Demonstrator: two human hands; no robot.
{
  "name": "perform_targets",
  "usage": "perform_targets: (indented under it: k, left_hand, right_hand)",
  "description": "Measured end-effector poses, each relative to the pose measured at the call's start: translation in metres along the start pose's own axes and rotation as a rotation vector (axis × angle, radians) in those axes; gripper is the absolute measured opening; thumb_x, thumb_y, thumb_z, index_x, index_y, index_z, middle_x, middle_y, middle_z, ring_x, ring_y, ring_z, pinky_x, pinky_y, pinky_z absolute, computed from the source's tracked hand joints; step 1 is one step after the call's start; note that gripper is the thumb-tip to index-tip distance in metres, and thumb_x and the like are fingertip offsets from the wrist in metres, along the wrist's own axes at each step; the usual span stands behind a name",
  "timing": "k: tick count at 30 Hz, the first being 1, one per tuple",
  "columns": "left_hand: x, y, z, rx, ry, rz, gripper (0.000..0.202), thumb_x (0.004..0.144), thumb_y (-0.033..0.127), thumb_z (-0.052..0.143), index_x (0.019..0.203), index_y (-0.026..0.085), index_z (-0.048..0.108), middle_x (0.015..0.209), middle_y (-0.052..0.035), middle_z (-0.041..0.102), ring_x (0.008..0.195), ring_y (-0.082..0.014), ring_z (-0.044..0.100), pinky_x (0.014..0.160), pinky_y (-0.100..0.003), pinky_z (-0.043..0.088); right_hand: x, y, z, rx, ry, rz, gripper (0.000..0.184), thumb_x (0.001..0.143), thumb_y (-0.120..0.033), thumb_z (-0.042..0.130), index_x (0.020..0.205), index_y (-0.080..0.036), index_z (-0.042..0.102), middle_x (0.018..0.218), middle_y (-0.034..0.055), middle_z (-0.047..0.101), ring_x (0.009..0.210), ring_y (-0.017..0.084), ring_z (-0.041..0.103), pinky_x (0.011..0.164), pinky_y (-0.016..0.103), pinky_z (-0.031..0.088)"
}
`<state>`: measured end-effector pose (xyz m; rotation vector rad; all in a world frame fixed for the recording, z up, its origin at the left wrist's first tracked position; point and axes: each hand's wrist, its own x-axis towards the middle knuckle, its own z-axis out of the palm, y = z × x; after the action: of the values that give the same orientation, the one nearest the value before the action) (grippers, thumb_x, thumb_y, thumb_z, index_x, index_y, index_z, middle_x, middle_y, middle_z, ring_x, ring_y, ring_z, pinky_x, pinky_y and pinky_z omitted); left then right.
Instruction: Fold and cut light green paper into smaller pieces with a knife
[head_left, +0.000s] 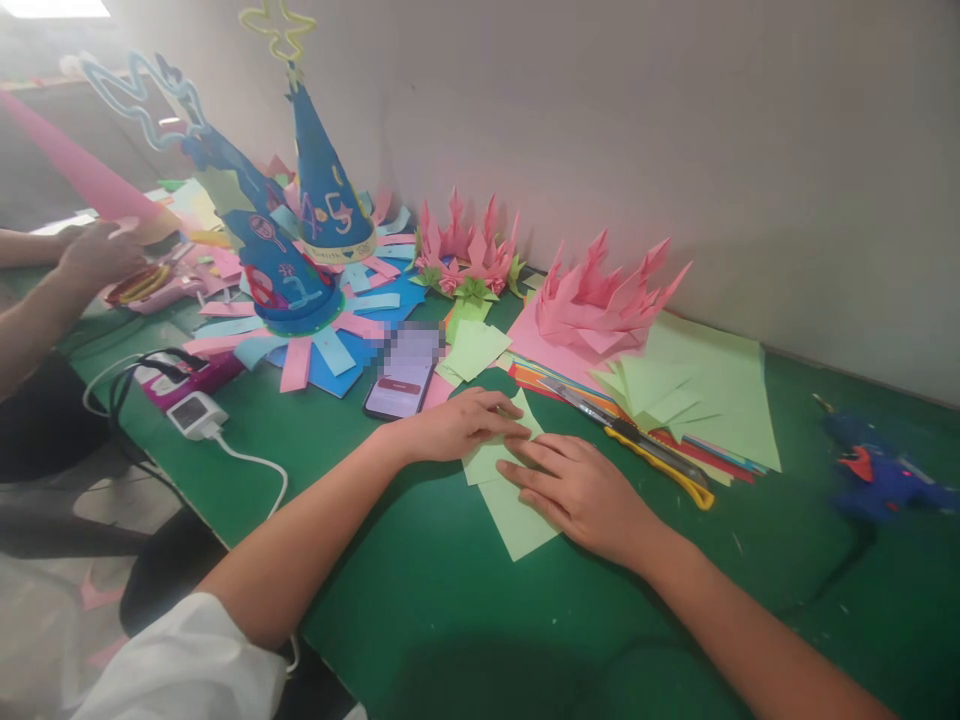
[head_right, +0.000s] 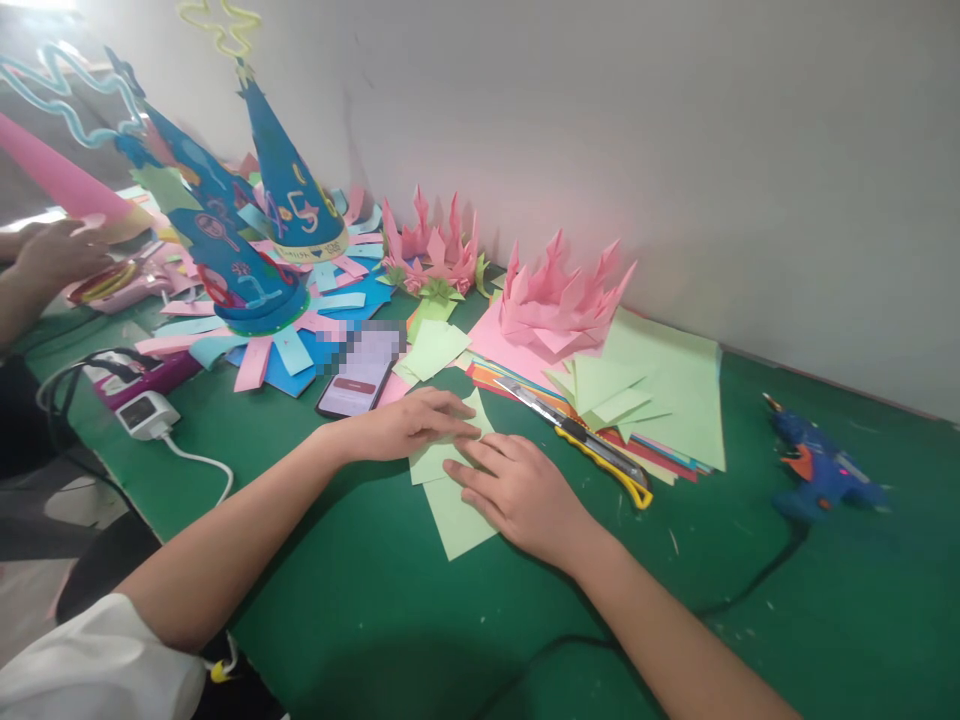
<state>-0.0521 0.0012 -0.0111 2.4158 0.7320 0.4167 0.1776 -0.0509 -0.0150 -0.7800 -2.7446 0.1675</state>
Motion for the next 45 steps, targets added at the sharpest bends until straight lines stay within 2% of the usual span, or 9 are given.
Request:
perform_targets:
  k: [6, 13, 26, 33, 38, 45]
  left_hand:
    - [0.001, 0.005, -0.001, -0.015, 0.025, 0.008, 0.030, 0.093, 0.018, 0.046, 0.117, 0.020, 0.063, 0.119, -0.0102, 0.058, 0.111, -0.0195, 0.052, 0.100, -0.035, 0.037]
    - [0.000, 0.007, -0.003, 0.003, -0.012, -0.007, 0.036, 0.087, 0.010, 0.047, 0.118, 0.021, 0.062, 0.122, -0.0100, 0.056, 0.115, -0.0201, 0.049, 0.103, -0.036, 0.035]
    - [-0.001, 0.006, -0.002, -0.017, -0.010, -0.018, 0.037, 0.085, 0.010, 0.050, 0.117, 0.022, 0.063, 0.121, -0.0096, 0.055, 0.114, -0.0214, 0.049, 0.103, -0.038, 0.036]
    - [-0.002, 0.005, -0.002, -0.024, -0.026, -0.022, 0.039, 0.085, 0.014, 0.054, 0.121, 0.025, 0.060, 0.123, -0.0091, 0.053, 0.115, -0.0228, 0.048, 0.103, -0.040, 0.035]
    - [-0.001, 0.004, -0.001, -0.047, -0.036, -0.047, 0.039, 0.084, 0.013, 0.057, 0.121, 0.024, 0.061, 0.124, -0.0087, 0.052, 0.116, -0.0224, 0.047, 0.104, -0.039, 0.035]
    - [-0.001, 0.006, -0.003, -0.035, -0.061, -0.067, 0.038, 0.084, 0.012, 0.057, 0.120, 0.025, 0.061, 0.126, -0.0080, 0.052, 0.117, -0.0214, 0.046, 0.105, -0.039, 0.034]
  right_hand:
    - [0.001, -0.001, 0.001, 0.002, 0.044, 0.028, 0.031, 0.095, -0.027, 0.043, 0.119, -0.024, 0.062, 0.123, 0.0060, 0.062, 0.105, 0.022, 0.053, 0.087, 0.040, 0.045]
    - [0.000, -0.002, 0.002, 0.021, 0.038, 0.061, 0.032, 0.094, -0.026, 0.045, 0.121, -0.025, 0.061, 0.122, 0.0048, 0.063, 0.103, 0.021, 0.053, 0.087, 0.040, 0.045]
    - [0.000, -0.004, 0.002, 0.068, 0.040, 0.101, 0.033, 0.094, -0.025, 0.046, 0.123, -0.026, 0.059, 0.125, 0.0042, 0.061, 0.101, 0.021, 0.052, 0.086, 0.040, 0.046]
    - [0.000, -0.004, 0.002, 0.004, 0.040, 0.062, 0.032, 0.093, -0.026, 0.046, 0.122, -0.025, 0.060, 0.120, 0.0067, 0.063, 0.101, 0.021, 0.052, 0.086, 0.040, 0.045]
    - [0.003, -0.009, 0.001, -0.086, 0.036, -0.018, 0.029, 0.093, -0.026, 0.046, 0.118, -0.022, 0.061, 0.117, 0.0108, 0.062, 0.105, 0.024, 0.051, 0.087, 0.041, 0.041]
    - [0.011, -0.020, 0.002, -0.124, -0.060, -0.042, 0.031, 0.092, -0.029, 0.048, 0.122, -0.027, 0.056, 0.097, 0.0060, 0.059, 0.088, 0.020, 0.050, 0.079, 0.036, 0.038]
